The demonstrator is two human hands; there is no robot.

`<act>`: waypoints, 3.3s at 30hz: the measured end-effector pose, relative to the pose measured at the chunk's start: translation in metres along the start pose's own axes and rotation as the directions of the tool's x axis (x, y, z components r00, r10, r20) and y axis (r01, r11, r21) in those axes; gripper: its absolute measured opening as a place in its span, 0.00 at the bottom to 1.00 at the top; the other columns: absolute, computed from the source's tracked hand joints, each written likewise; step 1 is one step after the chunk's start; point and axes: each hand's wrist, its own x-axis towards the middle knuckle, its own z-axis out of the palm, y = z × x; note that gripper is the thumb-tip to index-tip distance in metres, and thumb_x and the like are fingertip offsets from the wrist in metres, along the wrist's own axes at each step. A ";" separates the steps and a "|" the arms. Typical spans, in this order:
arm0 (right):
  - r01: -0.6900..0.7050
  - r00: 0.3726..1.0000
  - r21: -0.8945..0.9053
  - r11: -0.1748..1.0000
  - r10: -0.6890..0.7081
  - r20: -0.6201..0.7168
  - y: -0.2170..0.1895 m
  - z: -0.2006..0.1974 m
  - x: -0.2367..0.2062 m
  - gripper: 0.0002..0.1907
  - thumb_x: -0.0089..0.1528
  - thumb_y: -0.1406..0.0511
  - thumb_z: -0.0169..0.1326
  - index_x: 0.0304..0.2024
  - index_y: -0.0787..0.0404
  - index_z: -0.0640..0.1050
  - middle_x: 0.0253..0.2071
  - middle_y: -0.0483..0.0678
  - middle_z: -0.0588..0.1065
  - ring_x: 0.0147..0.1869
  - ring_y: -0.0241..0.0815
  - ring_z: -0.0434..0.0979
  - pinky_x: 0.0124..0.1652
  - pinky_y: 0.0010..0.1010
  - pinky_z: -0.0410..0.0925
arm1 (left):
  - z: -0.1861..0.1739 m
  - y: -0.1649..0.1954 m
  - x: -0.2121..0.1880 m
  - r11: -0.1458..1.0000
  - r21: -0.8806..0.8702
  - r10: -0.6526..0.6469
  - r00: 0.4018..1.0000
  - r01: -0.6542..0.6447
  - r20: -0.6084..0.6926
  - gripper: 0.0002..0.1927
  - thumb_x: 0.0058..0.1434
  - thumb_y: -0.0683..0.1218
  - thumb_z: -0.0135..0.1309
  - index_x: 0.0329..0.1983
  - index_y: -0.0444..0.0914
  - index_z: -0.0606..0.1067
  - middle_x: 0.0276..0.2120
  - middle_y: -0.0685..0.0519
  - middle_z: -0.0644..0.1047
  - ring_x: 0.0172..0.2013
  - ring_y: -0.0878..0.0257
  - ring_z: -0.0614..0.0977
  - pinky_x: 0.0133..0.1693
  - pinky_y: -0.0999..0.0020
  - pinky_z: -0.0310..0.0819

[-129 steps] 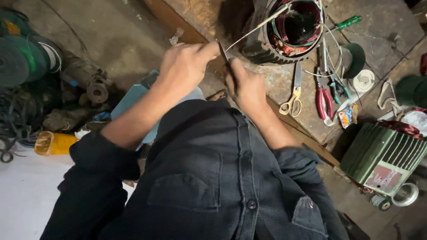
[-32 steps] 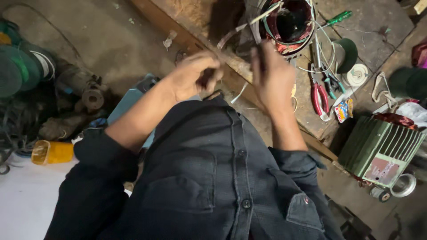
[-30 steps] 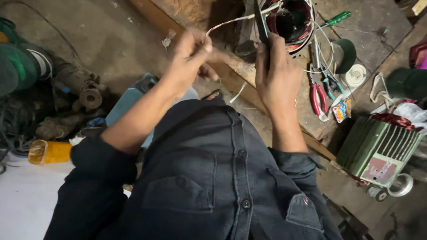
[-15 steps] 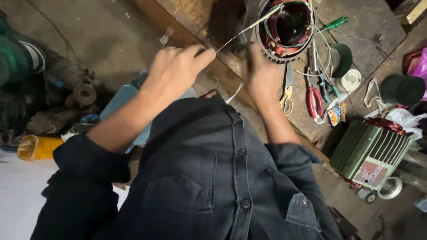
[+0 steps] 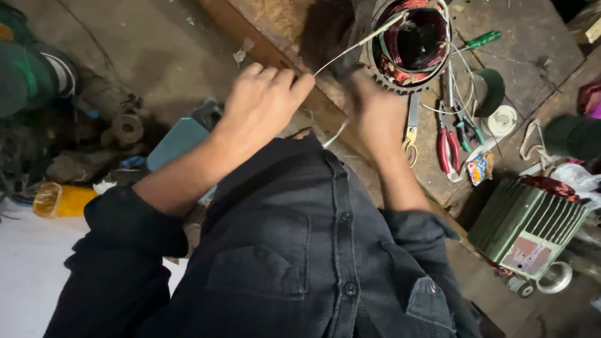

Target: The person sits at a workbench rewinding an electric motor stator. They cut copper wire with scissors and pliers, pull and route wire strands around the stator, and press the wound wire into place inside the motor housing.

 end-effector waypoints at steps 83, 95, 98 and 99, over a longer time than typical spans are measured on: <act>0.029 0.999 -0.067 0.997 -0.032 -0.038 -0.022 0.000 0.001 0.14 0.64 0.64 0.58 0.51 0.60 0.76 0.24 0.58 0.75 0.27 0.61 0.77 0.27 0.49 0.68 | 0.021 0.007 0.010 0.921 -0.339 -0.133 0.974 0.190 0.182 0.04 0.66 0.44 0.52 0.42 0.41 0.75 0.25 0.48 0.78 0.27 0.53 0.81 0.33 0.59 0.73; -0.020 0.980 -0.243 0.970 -0.029 -0.199 -0.026 -0.008 -0.006 0.15 0.65 0.69 0.58 0.54 0.57 0.75 0.27 0.50 0.75 0.23 0.49 0.75 0.23 0.41 0.63 | -0.027 -0.030 0.007 0.992 -0.070 0.095 0.992 -0.101 -0.080 0.16 0.61 0.42 0.53 0.52 0.49 0.76 0.37 0.51 0.77 0.27 0.58 0.82 0.34 0.64 0.77; -0.058 0.988 -0.278 0.959 0.014 -0.155 -0.026 0.001 -0.003 0.12 0.66 0.69 0.57 0.52 0.56 0.75 0.25 0.50 0.74 0.23 0.51 0.75 0.23 0.42 0.64 | -0.025 -0.023 0.005 0.997 0.014 0.082 0.997 -0.082 0.008 0.16 0.60 0.43 0.53 0.51 0.50 0.76 0.32 0.53 0.75 0.26 0.60 0.82 0.32 0.65 0.76; -0.045 0.990 -0.281 0.959 0.005 -0.141 -0.025 0.001 -0.002 0.11 0.66 0.68 0.57 0.51 0.56 0.74 0.24 0.50 0.73 0.24 0.51 0.75 0.24 0.43 0.64 | -0.024 -0.023 0.003 0.997 0.017 0.072 0.997 -0.073 0.022 0.16 0.60 0.43 0.52 0.51 0.49 0.76 0.31 0.54 0.75 0.27 0.60 0.83 0.32 0.65 0.76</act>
